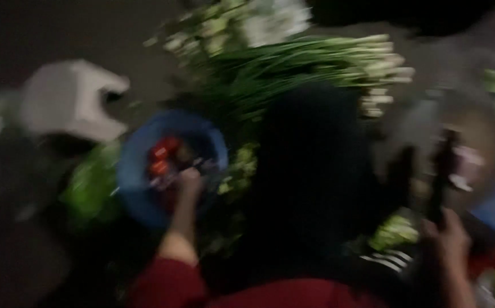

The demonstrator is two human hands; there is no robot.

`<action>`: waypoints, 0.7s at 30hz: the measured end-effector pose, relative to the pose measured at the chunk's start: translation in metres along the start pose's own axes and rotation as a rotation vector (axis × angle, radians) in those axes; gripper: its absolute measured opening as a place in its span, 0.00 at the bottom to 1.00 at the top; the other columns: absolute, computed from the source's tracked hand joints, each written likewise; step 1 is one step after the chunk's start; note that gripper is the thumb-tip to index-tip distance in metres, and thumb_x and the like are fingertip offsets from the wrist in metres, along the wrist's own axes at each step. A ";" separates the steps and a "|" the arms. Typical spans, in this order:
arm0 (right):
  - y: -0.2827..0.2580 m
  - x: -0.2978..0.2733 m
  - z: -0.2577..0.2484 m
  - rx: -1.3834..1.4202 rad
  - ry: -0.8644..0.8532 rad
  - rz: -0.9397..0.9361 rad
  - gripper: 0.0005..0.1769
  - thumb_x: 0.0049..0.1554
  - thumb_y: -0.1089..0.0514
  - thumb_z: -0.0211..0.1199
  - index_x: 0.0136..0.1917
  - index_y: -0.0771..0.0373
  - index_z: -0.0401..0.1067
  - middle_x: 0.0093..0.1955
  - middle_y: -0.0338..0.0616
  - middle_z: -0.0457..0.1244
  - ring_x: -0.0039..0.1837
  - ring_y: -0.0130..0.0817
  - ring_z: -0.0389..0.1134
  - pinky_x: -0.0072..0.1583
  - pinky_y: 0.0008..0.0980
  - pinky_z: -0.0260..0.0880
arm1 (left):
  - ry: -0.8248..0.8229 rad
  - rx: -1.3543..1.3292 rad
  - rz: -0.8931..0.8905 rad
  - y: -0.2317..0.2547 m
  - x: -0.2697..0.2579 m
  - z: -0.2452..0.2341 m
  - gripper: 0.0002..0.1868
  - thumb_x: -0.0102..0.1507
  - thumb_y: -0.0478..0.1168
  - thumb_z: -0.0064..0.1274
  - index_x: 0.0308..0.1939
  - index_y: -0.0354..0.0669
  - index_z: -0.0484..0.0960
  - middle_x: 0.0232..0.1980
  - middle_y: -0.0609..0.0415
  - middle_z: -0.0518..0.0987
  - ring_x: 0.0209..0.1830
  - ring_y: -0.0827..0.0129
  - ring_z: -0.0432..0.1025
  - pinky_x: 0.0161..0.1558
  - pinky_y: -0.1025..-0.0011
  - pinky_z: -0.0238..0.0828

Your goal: Chopping small red onions on a wooden cutting board using a large kitchen knife in a ground-level preparation area.

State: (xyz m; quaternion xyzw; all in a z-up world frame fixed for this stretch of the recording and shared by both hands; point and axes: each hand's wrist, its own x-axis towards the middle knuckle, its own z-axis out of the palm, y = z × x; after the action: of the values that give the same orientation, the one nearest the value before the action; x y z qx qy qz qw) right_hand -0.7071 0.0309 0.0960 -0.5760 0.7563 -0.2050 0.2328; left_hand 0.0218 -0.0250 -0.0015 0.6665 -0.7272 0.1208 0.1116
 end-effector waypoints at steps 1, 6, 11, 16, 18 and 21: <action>-0.042 -0.007 0.000 -0.026 0.065 0.049 0.25 0.52 0.62 0.62 0.63 0.67 0.66 0.55 0.56 0.62 0.53 0.47 0.61 0.56 0.37 0.57 | 0.021 -0.060 0.058 0.003 -0.009 -0.043 0.08 0.48 0.34 0.42 0.15 0.49 0.67 0.19 0.56 0.68 0.18 0.66 0.63 0.21 0.67 0.55; -0.147 0.000 -0.026 0.019 -0.116 0.342 0.26 0.52 0.54 0.59 0.64 0.48 0.64 0.54 0.59 0.65 0.58 0.57 0.64 0.56 0.52 0.67 | -0.615 -2.012 -1.404 0.022 0.092 -0.203 0.15 0.56 0.43 0.45 0.14 0.59 0.64 0.15 0.60 0.64 0.10 0.83 0.51 0.14 0.86 0.35; -0.168 0.002 -0.046 0.018 -0.193 0.418 0.23 0.52 0.47 0.55 0.62 0.41 0.63 0.52 0.54 0.66 0.58 0.54 0.65 0.56 0.49 0.67 | -0.292 -1.867 -1.127 0.041 0.183 -0.282 0.02 0.54 0.43 0.48 0.30 0.55 0.75 0.35 0.63 0.70 0.29 0.82 0.64 0.30 0.89 0.57; -0.134 0.003 -0.037 0.178 -0.102 0.472 0.22 0.52 0.49 0.54 0.61 0.41 0.64 0.51 0.52 0.66 0.57 0.52 0.66 0.55 0.48 0.67 | -0.287 -2.184 -0.637 0.149 0.265 -0.344 0.07 0.57 0.48 0.51 0.37 0.57 0.74 0.44 0.65 0.63 0.37 0.84 0.56 0.36 0.90 0.51; -0.123 0.003 -0.033 0.168 -0.140 0.463 0.25 0.52 0.49 0.53 0.64 0.46 0.62 0.53 0.61 0.65 0.58 0.58 0.64 0.59 0.52 0.65 | -0.514 -1.820 -0.776 0.245 0.300 -0.389 0.11 0.56 0.35 0.44 0.29 0.64 0.74 0.34 0.69 0.68 0.32 0.81 0.66 0.36 0.91 0.62; -0.135 0.001 -0.030 0.076 -0.197 0.508 0.23 0.51 0.45 0.51 0.62 0.41 0.62 0.51 0.55 0.66 0.58 0.53 0.66 0.59 0.48 0.66 | -0.756 -2.030 -0.616 0.348 0.300 -0.323 0.09 0.56 0.38 0.48 0.40 0.51 0.77 0.42 0.52 0.77 0.40 0.68 0.71 0.43 0.77 0.67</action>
State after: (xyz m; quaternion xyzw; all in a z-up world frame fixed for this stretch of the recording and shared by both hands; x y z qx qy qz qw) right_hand -0.6204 -0.0031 0.1979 -0.3759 0.8421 -0.1111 0.3705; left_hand -0.3510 -0.1744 0.3912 0.4121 -0.2802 -0.7693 0.3998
